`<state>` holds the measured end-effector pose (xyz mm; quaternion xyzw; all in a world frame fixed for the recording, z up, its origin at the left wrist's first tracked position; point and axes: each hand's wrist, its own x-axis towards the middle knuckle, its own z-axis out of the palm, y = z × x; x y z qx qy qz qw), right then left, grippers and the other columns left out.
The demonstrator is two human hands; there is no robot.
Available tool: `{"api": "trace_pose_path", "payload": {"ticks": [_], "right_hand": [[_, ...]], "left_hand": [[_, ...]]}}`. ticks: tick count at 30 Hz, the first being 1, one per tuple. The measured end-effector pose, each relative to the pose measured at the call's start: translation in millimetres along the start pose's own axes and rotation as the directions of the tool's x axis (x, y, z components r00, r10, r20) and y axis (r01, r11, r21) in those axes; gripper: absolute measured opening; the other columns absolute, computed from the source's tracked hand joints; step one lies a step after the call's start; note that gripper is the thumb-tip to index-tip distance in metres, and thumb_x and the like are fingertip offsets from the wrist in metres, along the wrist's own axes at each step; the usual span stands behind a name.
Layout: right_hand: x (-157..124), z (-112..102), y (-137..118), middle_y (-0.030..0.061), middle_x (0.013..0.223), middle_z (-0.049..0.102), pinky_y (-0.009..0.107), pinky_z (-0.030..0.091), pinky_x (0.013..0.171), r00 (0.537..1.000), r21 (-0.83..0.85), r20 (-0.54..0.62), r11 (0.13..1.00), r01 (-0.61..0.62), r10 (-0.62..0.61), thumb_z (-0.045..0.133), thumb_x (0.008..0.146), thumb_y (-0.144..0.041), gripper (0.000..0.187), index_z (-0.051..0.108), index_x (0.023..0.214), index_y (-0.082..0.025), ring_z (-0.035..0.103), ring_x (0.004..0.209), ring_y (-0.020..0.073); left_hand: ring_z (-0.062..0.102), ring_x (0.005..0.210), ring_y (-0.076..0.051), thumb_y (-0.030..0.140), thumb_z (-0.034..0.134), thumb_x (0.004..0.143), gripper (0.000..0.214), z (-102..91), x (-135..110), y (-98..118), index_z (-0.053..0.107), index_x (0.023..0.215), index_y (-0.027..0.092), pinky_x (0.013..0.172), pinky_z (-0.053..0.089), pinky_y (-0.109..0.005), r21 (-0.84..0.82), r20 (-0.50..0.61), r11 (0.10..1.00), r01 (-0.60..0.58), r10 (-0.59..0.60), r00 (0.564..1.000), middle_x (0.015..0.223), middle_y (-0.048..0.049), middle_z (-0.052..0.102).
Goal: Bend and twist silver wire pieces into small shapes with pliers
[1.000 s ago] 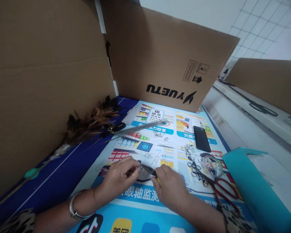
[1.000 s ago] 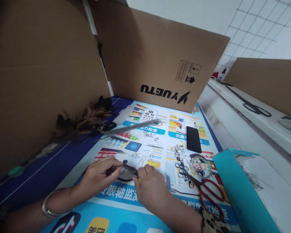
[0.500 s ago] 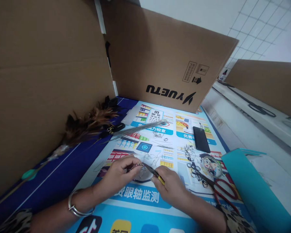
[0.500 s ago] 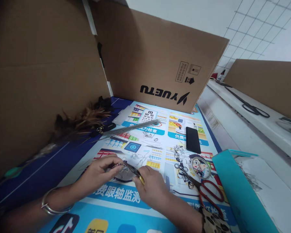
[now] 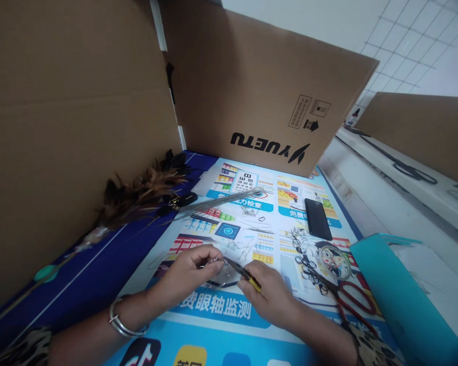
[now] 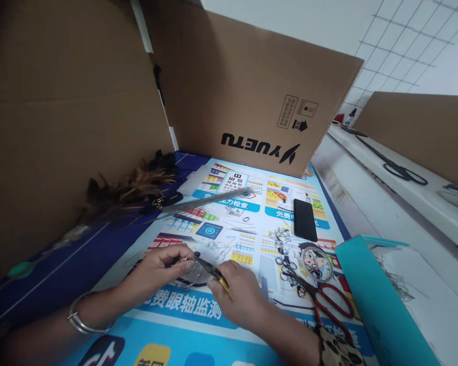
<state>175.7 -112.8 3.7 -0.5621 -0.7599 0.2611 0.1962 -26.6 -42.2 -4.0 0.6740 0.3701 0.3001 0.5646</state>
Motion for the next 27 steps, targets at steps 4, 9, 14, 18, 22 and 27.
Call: {"api": "trace_pose_path", "payload": {"ticks": [4, 9, 14, 18, 22, 27], "right_hand": [[1, 0, 2, 0.0013, 0.082, 0.054, 0.022, 0.034, 0.059, 1.000, 0.018, 0.000, 1.000, 0.015, -0.015, 0.044, 0.089, -0.032, 0.014, 0.048, 0.083, -0.019, 0.050, 0.073, 0.0134], [1, 2, 5, 0.0009, 0.081, 0.052, 0.022, 0.035, 0.060, 0.996, 0.044, -0.007, 0.995, 0.084, -0.084, 0.042, 0.089, -0.034, 0.017, 0.048, 0.084, -0.019, 0.049, 0.072, 0.0130], [0, 2, 7, 0.0013, 0.080, 0.051, 0.022, 0.035, 0.059, 0.990, 0.060, -0.028, 0.988, 0.142, -0.140, 0.041, 0.090, -0.036, 0.019, 0.048, 0.084, -0.019, 0.048, 0.072, 0.0130], [1, 2, 8, 0.0018, 0.080, 0.051, 0.023, 0.035, 0.060, 0.983, 0.044, -0.034, 0.983, 0.181, -0.179, 0.041, 0.090, -0.039, 0.022, 0.048, 0.086, -0.019, 0.048, 0.072, 0.0138], [1, 3, 8, 0.0026, 0.081, 0.052, 0.025, 0.036, 0.062, 0.980, 0.024, -0.028, 0.980, 0.197, -0.197, 0.040, 0.090, -0.041, 0.024, 0.049, 0.087, -0.019, 0.048, 0.074, 0.0147], [1, 4, 9, 0.0027, 0.083, 0.052, 0.024, 0.037, 0.062, 0.983, 0.014, -0.040, 0.984, 0.180, -0.179, 0.041, 0.090, -0.040, 0.022, 0.048, 0.086, -0.019, 0.049, 0.075, 0.0149]], "left_hand": [[0.037, 0.055, -0.009, 0.032, 0.054, 0.082, 0.019, -1.0, -1, -5, 0.052, 0.073, 0.015, 0.051, 0.029, -0.019, -0.173, 0.076, 0.983, 0.063, -0.051, 0.996, 0.061, 0.0046, 0.042], [0.035, 0.052, -0.007, 0.034, 0.058, 0.082, 0.020, -3.4, -2, -14, 0.053, 0.078, 0.015, 0.050, 0.027, -0.019, -0.315, 0.146, 0.939, 0.141, -0.099, 0.984, 0.058, 0.0057, 0.041], [0.038, 0.050, -0.007, 0.034, 0.061, 0.079, 0.020, -4.6, -1, -16, 0.054, 0.079, 0.015, 0.048, 0.028, -0.019, -0.361, 0.193, 0.914, 0.183, -0.119, 0.974, 0.060, 0.0045, 0.045], [0.037, 0.049, -0.007, 0.034, 0.063, 0.077, 0.022, -4.4, -1, -13, 0.055, 0.077, 0.014, 0.047, 0.027, -0.018, -0.375, 0.235, 0.902, 0.211, -0.128, 0.964, 0.059, 0.0048, 0.045], [0.035, 0.047, -0.006, 0.035, 0.062, 0.076, 0.022, -4.0, -1, -12, 0.055, 0.076, 0.014, 0.047, 0.025, -0.018, -0.356, 0.273, 0.908, 0.220, -0.125, 0.954, 0.055, 0.0057, 0.043], [0.036, 0.048, -0.007, 0.035, 0.062, 0.075, 0.022, -4.0, -2, -14, 0.056, 0.076, 0.014, 0.047, 0.026, -0.019, -0.313, 0.227, 0.927, 0.207, -0.139, 0.964, 0.057, 0.0053, 0.045]]}}
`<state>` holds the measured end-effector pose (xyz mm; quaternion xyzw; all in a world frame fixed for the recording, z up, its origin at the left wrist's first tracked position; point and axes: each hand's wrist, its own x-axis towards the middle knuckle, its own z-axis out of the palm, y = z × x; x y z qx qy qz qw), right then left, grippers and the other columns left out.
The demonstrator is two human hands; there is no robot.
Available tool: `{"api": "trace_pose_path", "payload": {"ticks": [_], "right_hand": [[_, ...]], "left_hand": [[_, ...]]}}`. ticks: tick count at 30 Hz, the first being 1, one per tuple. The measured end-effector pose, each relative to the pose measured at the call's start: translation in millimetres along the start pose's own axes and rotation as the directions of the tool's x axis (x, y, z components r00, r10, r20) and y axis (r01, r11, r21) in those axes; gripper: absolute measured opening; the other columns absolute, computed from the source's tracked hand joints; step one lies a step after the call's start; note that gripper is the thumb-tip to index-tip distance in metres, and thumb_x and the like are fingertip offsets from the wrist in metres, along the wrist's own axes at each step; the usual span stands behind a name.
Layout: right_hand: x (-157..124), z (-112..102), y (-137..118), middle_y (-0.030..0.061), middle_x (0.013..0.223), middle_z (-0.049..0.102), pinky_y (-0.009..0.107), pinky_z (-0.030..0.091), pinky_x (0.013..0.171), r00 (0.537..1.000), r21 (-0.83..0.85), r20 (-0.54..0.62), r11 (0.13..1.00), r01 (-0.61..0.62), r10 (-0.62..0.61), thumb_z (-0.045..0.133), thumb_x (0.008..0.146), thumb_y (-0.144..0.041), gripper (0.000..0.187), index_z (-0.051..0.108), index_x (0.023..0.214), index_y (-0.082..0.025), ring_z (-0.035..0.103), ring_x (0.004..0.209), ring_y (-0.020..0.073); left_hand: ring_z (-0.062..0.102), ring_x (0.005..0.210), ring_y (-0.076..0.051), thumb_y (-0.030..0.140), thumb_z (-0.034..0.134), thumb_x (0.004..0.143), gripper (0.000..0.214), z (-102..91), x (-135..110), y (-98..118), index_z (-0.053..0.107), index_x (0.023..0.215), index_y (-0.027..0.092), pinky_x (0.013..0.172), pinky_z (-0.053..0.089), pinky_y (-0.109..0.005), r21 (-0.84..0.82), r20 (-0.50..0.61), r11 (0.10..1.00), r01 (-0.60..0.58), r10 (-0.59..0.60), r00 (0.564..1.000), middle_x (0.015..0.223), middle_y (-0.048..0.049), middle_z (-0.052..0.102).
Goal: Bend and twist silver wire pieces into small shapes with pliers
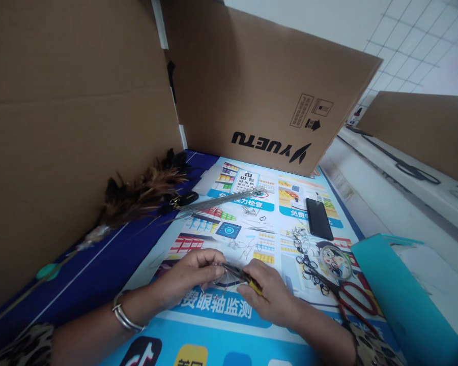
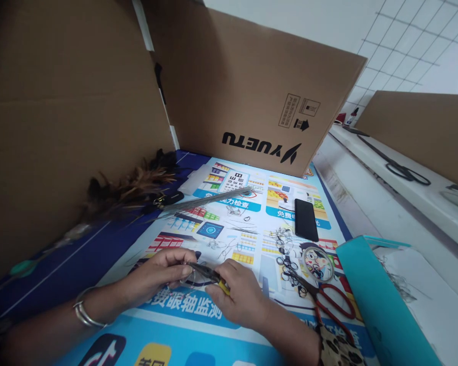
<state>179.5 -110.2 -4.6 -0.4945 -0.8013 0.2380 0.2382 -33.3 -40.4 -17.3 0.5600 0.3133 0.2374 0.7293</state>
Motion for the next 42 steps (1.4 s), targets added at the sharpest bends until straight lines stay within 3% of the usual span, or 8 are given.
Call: {"api": "trace_pose_path", "payload": {"ticks": [15, 22, 42], "right_hand": [[0.5, -1.3, 0.1, 0.0023, 0.080, 0.053, 0.025, 0.037, 0.062, 0.999, -0.043, 0.025, 0.998, 0.041, -0.040, 0.042, 0.089, -0.039, 0.022, 0.050, 0.086, -0.019, 0.049, 0.074, 0.0149], [0.4, -3.3, -1.3, 0.0012, 0.077, 0.052, 0.023, 0.035, 0.060, 1.000, -0.035, 0.028, 0.999, 0.004, -0.003, 0.042, 0.089, -0.035, 0.019, 0.048, 0.080, -0.020, 0.049, 0.070, 0.0135], [0.9, 0.2, -0.4, 0.0021, 0.080, 0.054, 0.023, 0.033, 0.057, 0.998, -0.081, 0.012, 0.995, -0.056, 0.058, 0.044, 0.088, -0.034, 0.016, 0.048, 0.082, -0.020, 0.050, 0.070, 0.0137]], "left_hand": [[0.033, 0.045, -0.006, 0.035, 0.065, 0.070, 0.022, 1.0, -0.2, 3.4, 0.055, 0.073, 0.015, 0.045, 0.023, -0.019, -0.054, 0.023, 0.997, 0.057, -0.055, 0.998, 0.054, 0.0060, 0.043], [0.031, 0.044, -0.006, 0.031, 0.064, 0.072, 0.019, 3.3, -0.3, 4.6, 0.054, 0.070, 0.014, 0.044, 0.023, -0.018, -0.112, 0.004, 0.993, 0.029, -0.029, 1.000, 0.050, 0.0071, 0.041], [0.027, 0.049, -0.007, 0.030, 0.059, 0.077, 0.018, 6.7, -0.1, 3.6, 0.051, 0.070, 0.015, 0.047, 0.021, -0.019, -0.029, -0.084, 0.998, -0.052, 0.050, 0.995, 0.053, 0.0072, 0.036]]}}
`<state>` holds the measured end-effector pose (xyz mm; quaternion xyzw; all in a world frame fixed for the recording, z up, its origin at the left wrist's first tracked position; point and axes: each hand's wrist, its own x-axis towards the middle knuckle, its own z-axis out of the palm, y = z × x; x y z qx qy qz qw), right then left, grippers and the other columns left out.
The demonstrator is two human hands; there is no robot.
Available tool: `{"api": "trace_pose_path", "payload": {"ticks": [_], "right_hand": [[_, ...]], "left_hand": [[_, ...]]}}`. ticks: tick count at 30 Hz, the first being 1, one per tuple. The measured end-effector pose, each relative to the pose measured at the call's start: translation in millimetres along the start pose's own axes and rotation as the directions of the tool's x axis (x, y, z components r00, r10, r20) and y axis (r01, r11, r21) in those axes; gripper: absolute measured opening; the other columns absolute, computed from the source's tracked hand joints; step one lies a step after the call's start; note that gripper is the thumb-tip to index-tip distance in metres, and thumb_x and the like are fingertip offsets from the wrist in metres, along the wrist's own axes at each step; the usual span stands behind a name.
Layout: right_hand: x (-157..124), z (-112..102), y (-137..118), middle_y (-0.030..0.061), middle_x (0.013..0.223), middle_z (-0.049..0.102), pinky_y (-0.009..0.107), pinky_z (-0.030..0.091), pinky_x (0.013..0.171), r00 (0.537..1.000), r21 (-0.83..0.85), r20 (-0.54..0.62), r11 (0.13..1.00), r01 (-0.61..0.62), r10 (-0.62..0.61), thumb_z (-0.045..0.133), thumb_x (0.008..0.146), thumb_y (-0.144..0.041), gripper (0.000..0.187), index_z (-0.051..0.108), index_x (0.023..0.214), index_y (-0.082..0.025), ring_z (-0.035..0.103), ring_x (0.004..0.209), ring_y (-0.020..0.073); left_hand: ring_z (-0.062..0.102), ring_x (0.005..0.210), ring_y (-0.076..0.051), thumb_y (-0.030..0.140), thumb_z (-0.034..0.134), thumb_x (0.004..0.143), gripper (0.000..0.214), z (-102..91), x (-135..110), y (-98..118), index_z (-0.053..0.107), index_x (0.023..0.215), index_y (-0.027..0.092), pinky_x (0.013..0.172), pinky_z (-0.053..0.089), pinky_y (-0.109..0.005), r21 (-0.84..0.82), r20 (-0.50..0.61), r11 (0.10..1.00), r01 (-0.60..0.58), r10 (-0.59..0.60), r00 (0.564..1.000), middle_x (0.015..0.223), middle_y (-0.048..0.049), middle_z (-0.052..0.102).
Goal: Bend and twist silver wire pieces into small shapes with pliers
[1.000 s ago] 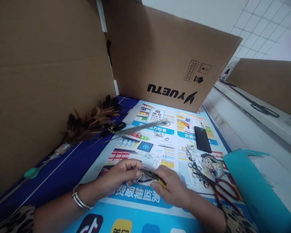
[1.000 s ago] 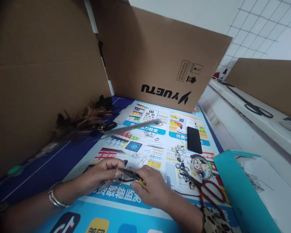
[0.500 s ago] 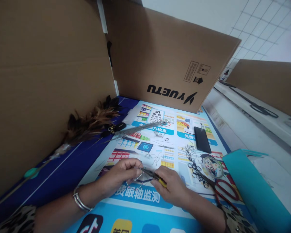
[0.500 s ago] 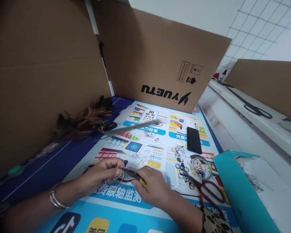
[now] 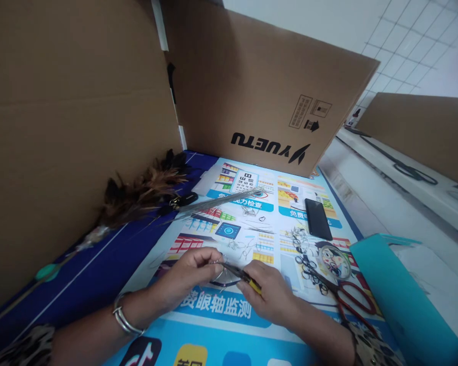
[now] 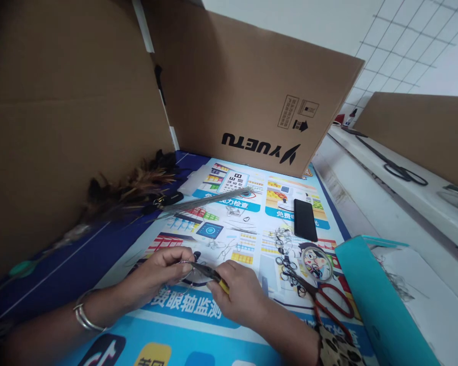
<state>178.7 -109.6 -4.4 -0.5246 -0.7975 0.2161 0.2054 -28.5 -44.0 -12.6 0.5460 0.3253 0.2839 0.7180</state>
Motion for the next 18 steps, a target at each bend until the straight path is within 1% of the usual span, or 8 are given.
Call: {"api": "trace_pose_path", "payload": {"ticks": [7, 18], "right_hand": [[-0.6, 0.7, 0.2, 0.0018, 0.081, 0.054, 0.023, 0.032, 0.057, 1.000, -0.030, 0.007, 0.999, -0.019, 0.019, 0.043, 0.089, -0.036, 0.017, 0.046, 0.082, -0.020, 0.050, 0.071, 0.0138], [-1.0, -0.2, -1.3, 0.0020, 0.082, 0.055, 0.024, 0.031, 0.057, 0.999, -0.088, 0.015, 0.996, -0.027, 0.028, 0.043, 0.088, -0.035, 0.016, 0.047, 0.083, -0.020, 0.051, 0.071, 0.0142]], "left_hand": [[0.028, 0.051, -0.007, 0.028, 0.058, 0.077, 0.018, 1.4, 0.3, 1.8, 0.051, 0.068, 0.015, 0.049, 0.022, -0.019, 0.023, -0.023, 0.999, -0.022, 0.023, 0.999, 0.055, 0.0065, 0.037], [0.035, 0.057, -0.009, 0.030, 0.059, 0.075, 0.018, 3.3, -1.3, 5.5, 0.051, 0.069, 0.014, 0.053, 0.028, -0.020, 0.095, -0.040, 0.995, -0.032, 0.036, 0.999, 0.060, 0.0043, 0.043]]}}
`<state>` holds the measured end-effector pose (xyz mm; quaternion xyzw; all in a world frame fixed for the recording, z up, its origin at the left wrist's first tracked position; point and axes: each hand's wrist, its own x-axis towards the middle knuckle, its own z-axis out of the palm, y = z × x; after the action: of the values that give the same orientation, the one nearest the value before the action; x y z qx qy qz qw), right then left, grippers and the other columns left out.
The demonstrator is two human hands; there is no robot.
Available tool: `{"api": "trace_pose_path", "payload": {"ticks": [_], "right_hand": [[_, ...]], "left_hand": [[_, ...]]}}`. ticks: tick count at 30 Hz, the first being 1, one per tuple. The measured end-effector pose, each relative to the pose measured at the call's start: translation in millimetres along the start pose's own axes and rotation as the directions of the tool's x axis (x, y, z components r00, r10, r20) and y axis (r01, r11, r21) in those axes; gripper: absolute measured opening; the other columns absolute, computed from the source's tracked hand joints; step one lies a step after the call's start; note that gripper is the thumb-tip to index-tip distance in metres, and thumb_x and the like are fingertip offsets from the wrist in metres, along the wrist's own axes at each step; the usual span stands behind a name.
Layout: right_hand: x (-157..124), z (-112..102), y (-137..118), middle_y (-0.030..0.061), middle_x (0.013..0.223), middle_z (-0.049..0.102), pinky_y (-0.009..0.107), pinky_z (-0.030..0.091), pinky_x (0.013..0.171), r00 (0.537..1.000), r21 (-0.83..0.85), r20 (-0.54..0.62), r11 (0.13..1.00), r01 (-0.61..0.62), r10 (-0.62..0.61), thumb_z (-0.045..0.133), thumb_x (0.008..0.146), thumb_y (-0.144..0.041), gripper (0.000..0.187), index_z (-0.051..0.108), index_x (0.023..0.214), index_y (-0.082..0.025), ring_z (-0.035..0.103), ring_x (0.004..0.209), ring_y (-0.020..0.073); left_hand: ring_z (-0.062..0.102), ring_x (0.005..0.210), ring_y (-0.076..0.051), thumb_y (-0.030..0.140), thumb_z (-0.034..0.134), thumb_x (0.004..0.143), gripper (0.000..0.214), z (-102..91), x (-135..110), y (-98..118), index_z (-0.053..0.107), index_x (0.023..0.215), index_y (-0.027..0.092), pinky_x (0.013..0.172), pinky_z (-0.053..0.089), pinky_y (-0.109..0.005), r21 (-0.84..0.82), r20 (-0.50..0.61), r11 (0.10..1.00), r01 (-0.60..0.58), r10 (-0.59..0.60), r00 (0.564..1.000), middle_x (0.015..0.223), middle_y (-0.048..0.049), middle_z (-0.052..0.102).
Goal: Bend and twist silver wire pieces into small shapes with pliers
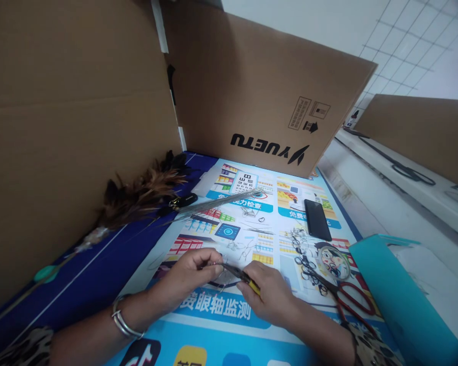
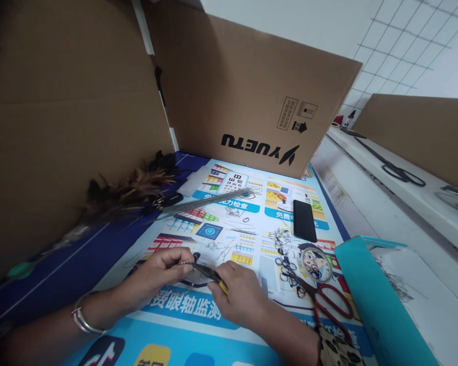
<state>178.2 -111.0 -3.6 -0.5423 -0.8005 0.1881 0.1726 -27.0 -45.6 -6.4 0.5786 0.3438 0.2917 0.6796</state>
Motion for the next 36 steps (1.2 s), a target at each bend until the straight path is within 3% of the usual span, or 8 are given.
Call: {"api": "trace_pose_path", "payload": {"ticks": [11, 23, 36], "right_hand": [[-1, 3, 0, 0.0037, 0.087, 0.055, 0.024, 0.035, 0.060, 0.999, 0.018, -0.029, 1.000, -0.017, 0.018, 0.046, 0.087, -0.034, 0.014, 0.049, 0.089, -0.020, 0.051, 0.077, 0.0161], [0, 8, 7, 0.0028, 0.088, 0.055, 0.024, 0.037, 0.063, 0.995, 0.126, -0.088, 0.991, -0.036, 0.048, 0.049, 0.086, -0.036, 0.018, 0.052, 0.094, -0.020, 0.051, 0.079, 0.0156], [2, 3, 4, 0.0028, 0.086, 0.054, 0.025, 0.038, 0.064, 0.995, 0.170, -0.057, 0.983, -0.072, 0.083, 0.049, 0.086, -0.035, 0.016, 0.053, 0.091, -0.020, 0.050, 0.078, 0.0162]], "left_hand": [[0.030, 0.052, -0.007, 0.028, 0.059, 0.076, 0.016, -3.7, 3, -7, 0.052, 0.070, 0.015, 0.048, 0.023, -0.019, -0.014, 0.006, 1.000, 0.010, -0.010, 1.000, 0.057, 0.0058, 0.039], [0.034, 0.050, -0.007, 0.030, 0.057, 0.079, 0.015, -5.6, 5, -11, 0.053, 0.076, 0.016, 0.047, 0.025, -0.019, -0.010, -0.058, 0.999, 0.033, -0.033, 0.998, 0.059, 0.0055, 0.041], [0.034, 0.050, -0.008, 0.033, 0.057, 0.081, 0.018, -4.0, 5, -10, 0.053, 0.074, 0.016, 0.048, 0.026, -0.019, -0.055, -0.065, 0.998, 0.005, -0.009, 0.998, 0.057, 0.0057, 0.039]]}}
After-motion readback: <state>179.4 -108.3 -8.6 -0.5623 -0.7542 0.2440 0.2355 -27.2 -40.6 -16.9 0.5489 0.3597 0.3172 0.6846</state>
